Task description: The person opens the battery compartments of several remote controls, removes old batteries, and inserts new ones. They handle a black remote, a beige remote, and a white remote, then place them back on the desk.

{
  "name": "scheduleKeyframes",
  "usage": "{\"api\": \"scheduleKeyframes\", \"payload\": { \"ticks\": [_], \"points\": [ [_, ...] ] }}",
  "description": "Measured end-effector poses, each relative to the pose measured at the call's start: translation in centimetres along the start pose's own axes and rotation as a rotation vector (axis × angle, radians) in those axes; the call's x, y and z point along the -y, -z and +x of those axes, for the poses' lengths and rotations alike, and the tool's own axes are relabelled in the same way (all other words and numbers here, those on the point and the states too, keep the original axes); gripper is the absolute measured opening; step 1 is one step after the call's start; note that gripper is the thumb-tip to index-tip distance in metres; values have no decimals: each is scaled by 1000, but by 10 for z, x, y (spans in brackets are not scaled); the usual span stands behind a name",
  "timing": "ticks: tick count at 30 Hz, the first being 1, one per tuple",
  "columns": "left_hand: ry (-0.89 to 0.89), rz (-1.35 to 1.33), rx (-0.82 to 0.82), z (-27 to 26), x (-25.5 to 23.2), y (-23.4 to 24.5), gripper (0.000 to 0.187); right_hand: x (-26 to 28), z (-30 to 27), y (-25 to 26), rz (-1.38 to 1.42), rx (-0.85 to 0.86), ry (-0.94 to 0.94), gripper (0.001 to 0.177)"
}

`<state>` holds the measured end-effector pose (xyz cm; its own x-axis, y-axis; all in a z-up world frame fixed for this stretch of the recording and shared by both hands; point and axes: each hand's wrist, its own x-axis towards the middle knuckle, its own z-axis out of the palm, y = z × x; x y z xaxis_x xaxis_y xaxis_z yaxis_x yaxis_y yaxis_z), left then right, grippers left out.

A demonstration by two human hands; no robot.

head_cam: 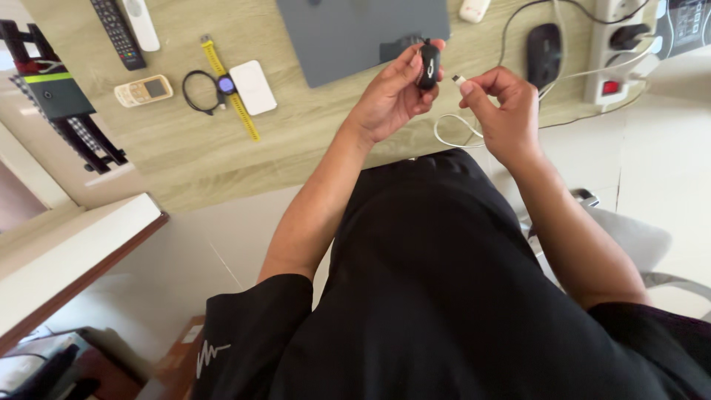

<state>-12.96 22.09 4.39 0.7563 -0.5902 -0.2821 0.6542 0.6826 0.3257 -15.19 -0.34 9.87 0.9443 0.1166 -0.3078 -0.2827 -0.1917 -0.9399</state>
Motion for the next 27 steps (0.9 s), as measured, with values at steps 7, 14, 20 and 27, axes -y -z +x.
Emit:
{"api": "scheduleKeyframes", "payload": {
  "ticks": [7,14,20,27],
  "points": [
    [-8,52,-55,42,35,-28,43,1,15,48,-26,29,37,18],
    [-67,314,-221,73,51,-51,43,-7,23,80,-125,2,22,20],
    [-96,703,-282,87,50,-68,41,-16,29,99,-231,13,92,22],
    [-105,971,-207,100,49,-69,39,-32,33,110,-48,81,-43,21]
  ]
}}
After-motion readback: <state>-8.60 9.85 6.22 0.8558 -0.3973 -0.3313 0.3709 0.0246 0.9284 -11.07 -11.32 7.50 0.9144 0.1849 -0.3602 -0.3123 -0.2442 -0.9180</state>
